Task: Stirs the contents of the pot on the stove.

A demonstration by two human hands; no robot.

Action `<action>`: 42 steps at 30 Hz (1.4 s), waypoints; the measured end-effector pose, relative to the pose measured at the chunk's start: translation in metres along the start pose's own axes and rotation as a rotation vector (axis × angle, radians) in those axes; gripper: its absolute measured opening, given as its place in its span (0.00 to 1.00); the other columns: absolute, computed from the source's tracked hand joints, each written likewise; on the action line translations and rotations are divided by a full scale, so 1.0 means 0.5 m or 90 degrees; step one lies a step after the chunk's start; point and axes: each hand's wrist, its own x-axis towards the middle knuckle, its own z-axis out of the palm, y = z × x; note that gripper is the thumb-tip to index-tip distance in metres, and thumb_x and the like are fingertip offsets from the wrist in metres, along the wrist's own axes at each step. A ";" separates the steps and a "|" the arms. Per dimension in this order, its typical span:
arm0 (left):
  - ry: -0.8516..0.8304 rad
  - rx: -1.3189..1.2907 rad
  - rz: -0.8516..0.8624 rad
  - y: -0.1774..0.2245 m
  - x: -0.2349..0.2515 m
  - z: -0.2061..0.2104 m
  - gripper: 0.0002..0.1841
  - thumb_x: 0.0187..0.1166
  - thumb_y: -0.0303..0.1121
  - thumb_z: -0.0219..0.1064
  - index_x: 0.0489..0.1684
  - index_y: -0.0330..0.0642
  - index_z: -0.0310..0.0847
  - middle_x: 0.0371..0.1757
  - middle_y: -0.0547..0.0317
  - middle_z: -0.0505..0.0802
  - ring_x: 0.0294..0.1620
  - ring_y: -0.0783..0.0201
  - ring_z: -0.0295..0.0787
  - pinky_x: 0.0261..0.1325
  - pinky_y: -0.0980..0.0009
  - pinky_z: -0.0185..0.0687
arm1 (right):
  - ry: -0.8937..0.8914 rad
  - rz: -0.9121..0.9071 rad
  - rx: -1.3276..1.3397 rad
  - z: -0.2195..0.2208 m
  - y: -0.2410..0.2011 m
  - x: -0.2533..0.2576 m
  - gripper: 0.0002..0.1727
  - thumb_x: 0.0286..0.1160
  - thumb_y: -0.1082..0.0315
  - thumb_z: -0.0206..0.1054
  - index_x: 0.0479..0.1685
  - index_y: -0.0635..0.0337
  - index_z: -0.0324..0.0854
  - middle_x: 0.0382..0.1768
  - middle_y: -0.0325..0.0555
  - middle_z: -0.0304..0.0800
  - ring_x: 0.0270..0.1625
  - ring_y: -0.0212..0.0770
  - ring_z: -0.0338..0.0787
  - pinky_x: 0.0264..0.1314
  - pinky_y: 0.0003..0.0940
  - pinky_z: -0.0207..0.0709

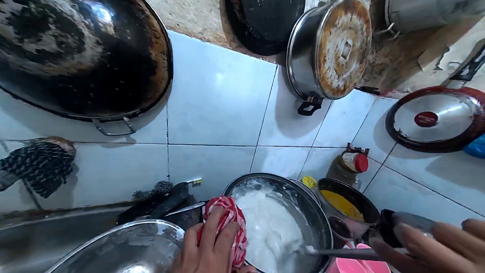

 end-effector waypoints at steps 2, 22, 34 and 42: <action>0.007 0.006 0.007 -0.001 0.002 0.001 0.42 0.80 0.71 0.45 0.66 0.39 0.83 0.79 0.28 0.76 0.65 0.24 0.79 0.51 0.39 0.81 | 0.011 0.034 -0.004 0.040 -0.006 0.011 0.18 0.90 0.76 0.49 0.71 0.66 0.77 0.37 0.67 0.83 0.26 0.65 0.85 0.23 0.53 0.74; -0.040 0.039 -0.017 0.007 0.003 -0.015 0.45 0.80 0.73 0.34 0.68 0.43 0.81 0.82 0.32 0.73 0.68 0.25 0.77 0.48 0.39 0.82 | 0.095 -0.039 0.001 0.118 -0.006 0.055 0.22 0.84 0.79 0.54 0.75 0.66 0.76 0.36 0.64 0.86 0.32 0.65 0.88 0.27 0.54 0.79; -0.026 0.036 -0.023 0.005 0.002 -0.007 0.43 0.82 0.72 0.37 0.69 0.45 0.82 0.83 0.34 0.74 0.68 0.28 0.78 0.51 0.41 0.82 | 0.031 0.029 0.031 0.131 -0.011 0.080 0.25 0.86 0.76 0.53 0.82 0.59 0.71 0.37 0.65 0.84 0.29 0.66 0.87 0.21 0.54 0.76; -0.033 0.063 -0.022 0.007 0.004 -0.010 0.43 0.84 0.70 0.31 0.69 0.46 0.82 0.83 0.36 0.73 0.68 0.29 0.79 0.49 0.43 0.83 | 0.351 -0.033 -0.185 0.200 -0.020 0.240 0.19 0.65 0.83 0.63 0.57 0.64 0.87 0.25 0.52 0.82 0.21 0.51 0.84 0.16 0.39 0.73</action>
